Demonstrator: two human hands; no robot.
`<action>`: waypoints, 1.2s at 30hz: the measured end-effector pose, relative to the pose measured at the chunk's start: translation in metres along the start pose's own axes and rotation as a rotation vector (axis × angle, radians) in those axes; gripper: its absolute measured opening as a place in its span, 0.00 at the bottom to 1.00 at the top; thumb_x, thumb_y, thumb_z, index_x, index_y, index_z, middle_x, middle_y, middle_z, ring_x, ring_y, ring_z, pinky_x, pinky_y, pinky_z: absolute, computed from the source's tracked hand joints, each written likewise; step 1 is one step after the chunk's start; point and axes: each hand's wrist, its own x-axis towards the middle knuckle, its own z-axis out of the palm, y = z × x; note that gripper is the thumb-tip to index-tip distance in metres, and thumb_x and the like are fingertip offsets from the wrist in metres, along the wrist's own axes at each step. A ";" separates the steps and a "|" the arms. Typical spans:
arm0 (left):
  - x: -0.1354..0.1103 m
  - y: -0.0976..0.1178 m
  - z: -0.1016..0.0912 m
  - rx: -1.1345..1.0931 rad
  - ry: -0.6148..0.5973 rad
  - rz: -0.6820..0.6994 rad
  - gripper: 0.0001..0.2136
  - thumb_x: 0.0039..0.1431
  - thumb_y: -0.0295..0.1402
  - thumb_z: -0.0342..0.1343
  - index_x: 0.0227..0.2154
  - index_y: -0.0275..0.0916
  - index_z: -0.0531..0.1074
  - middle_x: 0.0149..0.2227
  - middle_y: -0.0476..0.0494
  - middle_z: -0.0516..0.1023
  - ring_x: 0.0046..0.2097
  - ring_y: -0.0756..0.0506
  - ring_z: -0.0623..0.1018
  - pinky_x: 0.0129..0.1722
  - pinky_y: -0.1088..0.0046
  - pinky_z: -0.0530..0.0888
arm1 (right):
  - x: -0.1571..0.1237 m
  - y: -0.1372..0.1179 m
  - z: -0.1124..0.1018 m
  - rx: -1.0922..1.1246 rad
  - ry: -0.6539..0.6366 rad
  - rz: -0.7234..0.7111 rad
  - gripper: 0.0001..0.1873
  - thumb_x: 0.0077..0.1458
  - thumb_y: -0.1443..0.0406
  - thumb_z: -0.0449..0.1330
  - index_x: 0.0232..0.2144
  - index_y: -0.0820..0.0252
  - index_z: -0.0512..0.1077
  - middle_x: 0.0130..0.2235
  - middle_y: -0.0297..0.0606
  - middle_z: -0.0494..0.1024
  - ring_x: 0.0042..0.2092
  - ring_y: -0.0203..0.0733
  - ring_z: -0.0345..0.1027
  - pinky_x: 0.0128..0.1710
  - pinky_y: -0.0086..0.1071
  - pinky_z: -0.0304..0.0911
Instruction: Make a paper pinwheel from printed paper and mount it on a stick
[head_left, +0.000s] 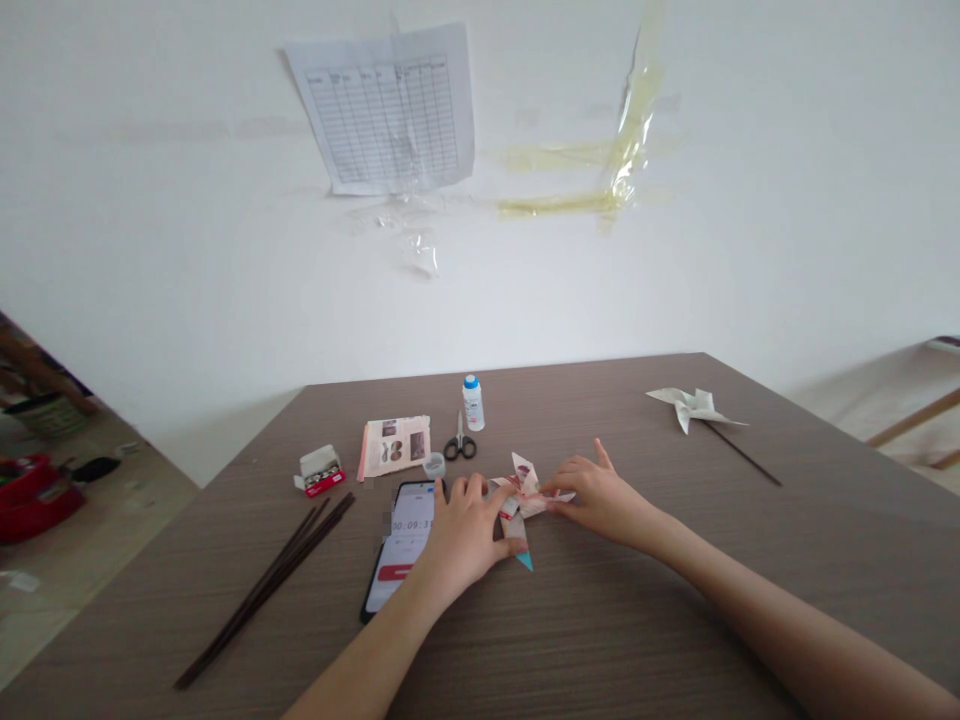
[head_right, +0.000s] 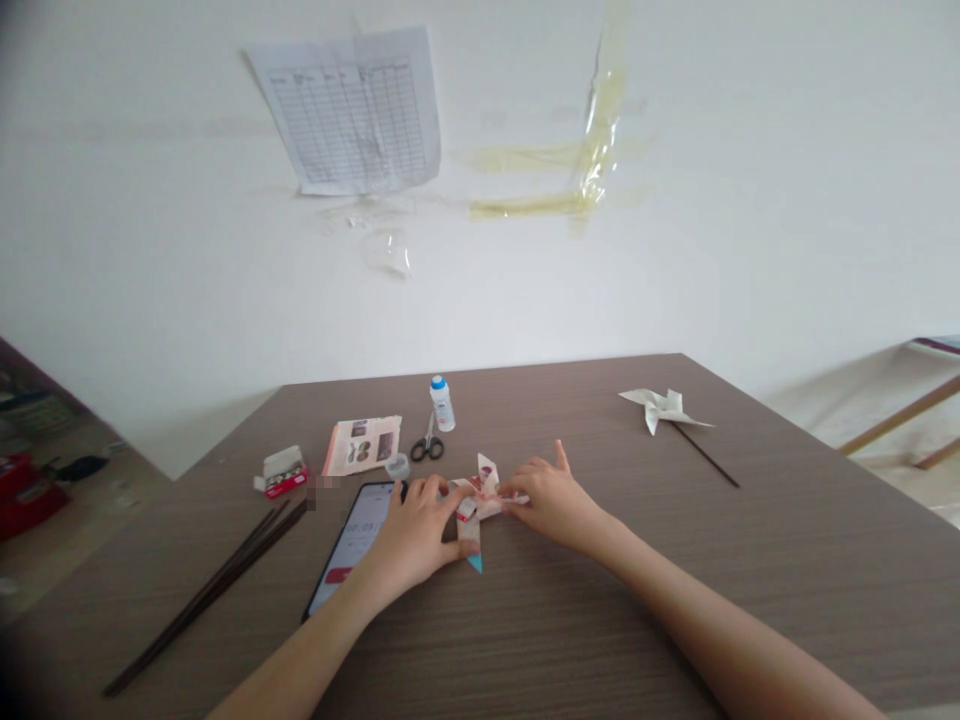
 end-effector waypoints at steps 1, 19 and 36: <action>0.000 0.000 0.000 0.000 0.004 -0.005 0.39 0.74 0.48 0.83 0.84 0.56 0.81 0.76 0.30 0.84 0.79 0.18 0.81 0.88 0.18 0.64 | 0.000 0.001 0.001 -0.003 0.003 -0.001 0.12 0.84 0.60 0.70 0.56 0.47 0.96 0.54 0.45 0.97 0.67 0.63 0.89 0.89 0.89 0.47; 0.003 -0.005 0.006 0.021 -0.011 0.036 0.33 0.77 0.52 0.79 0.81 0.63 0.84 0.77 0.33 0.83 0.78 0.19 0.79 0.87 0.18 0.65 | 0.000 0.006 0.002 0.001 0.007 -0.002 0.13 0.84 0.58 0.69 0.56 0.45 0.96 0.55 0.45 0.97 0.67 0.64 0.89 0.90 0.87 0.47; 0.004 -0.005 0.003 0.045 -0.012 0.061 0.31 0.78 0.55 0.78 0.80 0.68 0.84 0.75 0.33 0.83 0.75 0.20 0.80 0.83 0.24 0.70 | 0.000 0.006 0.003 -0.032 0.009 0.005 0.13 0.83 0.61 0.69 0.57 0.45 0.96 0.56 0.46 0.97 0.67 0.64 0.89 0.89 0.88 0.48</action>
